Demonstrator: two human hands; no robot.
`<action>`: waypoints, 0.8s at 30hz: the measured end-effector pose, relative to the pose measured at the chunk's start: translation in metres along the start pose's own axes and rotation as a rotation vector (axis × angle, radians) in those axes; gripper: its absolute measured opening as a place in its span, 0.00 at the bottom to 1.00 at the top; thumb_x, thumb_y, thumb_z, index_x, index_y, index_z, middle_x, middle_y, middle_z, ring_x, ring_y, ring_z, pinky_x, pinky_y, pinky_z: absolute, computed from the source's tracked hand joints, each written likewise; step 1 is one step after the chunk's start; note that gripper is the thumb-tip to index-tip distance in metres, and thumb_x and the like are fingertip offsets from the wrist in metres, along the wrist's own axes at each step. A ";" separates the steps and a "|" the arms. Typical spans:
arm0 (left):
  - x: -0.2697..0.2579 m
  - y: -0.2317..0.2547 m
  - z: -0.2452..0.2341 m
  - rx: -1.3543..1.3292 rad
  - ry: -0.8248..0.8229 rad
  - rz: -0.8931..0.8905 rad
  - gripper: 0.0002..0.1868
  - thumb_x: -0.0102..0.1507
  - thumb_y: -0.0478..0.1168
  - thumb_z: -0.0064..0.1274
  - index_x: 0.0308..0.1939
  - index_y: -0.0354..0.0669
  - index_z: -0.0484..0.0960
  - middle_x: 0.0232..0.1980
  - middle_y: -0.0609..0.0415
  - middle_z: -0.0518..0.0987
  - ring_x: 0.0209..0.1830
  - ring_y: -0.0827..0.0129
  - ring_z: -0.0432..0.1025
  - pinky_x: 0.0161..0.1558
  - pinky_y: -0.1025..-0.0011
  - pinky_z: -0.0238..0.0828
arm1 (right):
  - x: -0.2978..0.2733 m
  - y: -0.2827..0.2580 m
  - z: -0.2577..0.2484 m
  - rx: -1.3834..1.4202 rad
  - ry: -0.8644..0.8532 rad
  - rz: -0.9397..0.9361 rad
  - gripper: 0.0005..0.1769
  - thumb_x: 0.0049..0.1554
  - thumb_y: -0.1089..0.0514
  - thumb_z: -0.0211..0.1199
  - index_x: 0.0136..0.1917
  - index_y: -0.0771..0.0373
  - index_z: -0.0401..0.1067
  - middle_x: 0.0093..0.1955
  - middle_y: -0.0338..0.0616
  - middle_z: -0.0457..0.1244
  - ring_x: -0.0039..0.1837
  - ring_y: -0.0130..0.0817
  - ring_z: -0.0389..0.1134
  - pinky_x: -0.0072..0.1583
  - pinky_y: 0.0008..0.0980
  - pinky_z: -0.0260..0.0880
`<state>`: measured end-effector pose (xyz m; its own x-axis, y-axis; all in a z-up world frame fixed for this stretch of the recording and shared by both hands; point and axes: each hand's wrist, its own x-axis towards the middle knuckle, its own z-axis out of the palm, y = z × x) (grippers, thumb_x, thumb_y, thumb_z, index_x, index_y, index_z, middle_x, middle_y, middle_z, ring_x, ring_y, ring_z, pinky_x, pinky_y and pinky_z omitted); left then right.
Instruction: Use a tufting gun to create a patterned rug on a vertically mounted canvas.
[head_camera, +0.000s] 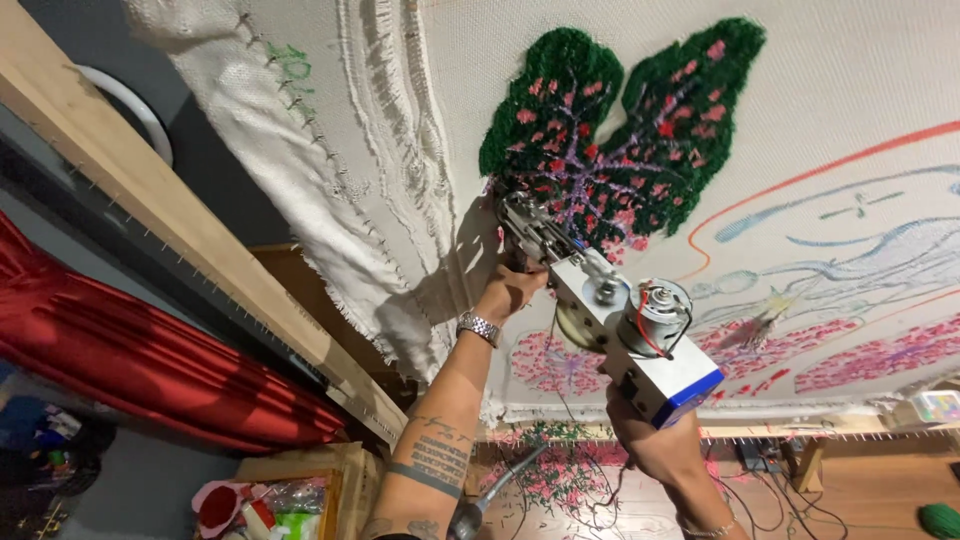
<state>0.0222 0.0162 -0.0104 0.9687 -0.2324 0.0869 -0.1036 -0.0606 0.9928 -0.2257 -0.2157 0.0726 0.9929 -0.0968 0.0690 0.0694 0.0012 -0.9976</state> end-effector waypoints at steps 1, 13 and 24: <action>0.004 -0.004 0.000 0.001 0.001 0.000 0.13 0.64 0.40 0.59 0.28 0.41 0.74 0.25 0.59 0.70 0.24 0.70 0.60 0.27 0.64 0.57 | 0.001 0.001 -0.001 0.001 -0.001 0.000 0.16 0.51 0.66 0.65 0.54 0.65 0.75 0.34 0.38 0.63 0.32 0.25 0.61 0.33 0.29 0.61; -0.013 0.036 0.009 0.125 0.117 0.065 0.12 0.58 0.44 0.62 0.41 0.42 0.87 0.31 0.63 0.82 0.23 0.81 0.67 0.25 0.74 0.65 | 0.000 -0.006 -0.006 0.148 -0.047 0.028 0.11 0.54 0.66 0.62 0.52 0.66 0.70 0.28 0.37 0.58 0.27 0.25 0.56 0.29 0.28 0.53; -0.058 0.086 0.043 -0.052 -0.303 0.020 0.22 0.60 0.51 0.68 0.46 0.35 0.88 0.32 0.52 0.80 0.20 0.78 0.66 0.22 0.74 0.60 | -0.012 -0.003 -0.084 0.090 -0.077 0.038 0.10 0.52 0.69 0.62 0.50 0.70 0.68 0.31 0.44 0.59 0.30 0.33 0.58 0.32 0.34 0.58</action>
<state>-0.0527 -0.0174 0.0665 0.8544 -0.5126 0.0856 -0.1026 -0.0049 0.9947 -0.2454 -0.2983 0.0737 0.9992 -0.0182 0.0350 0.0366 0.0934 -0.9950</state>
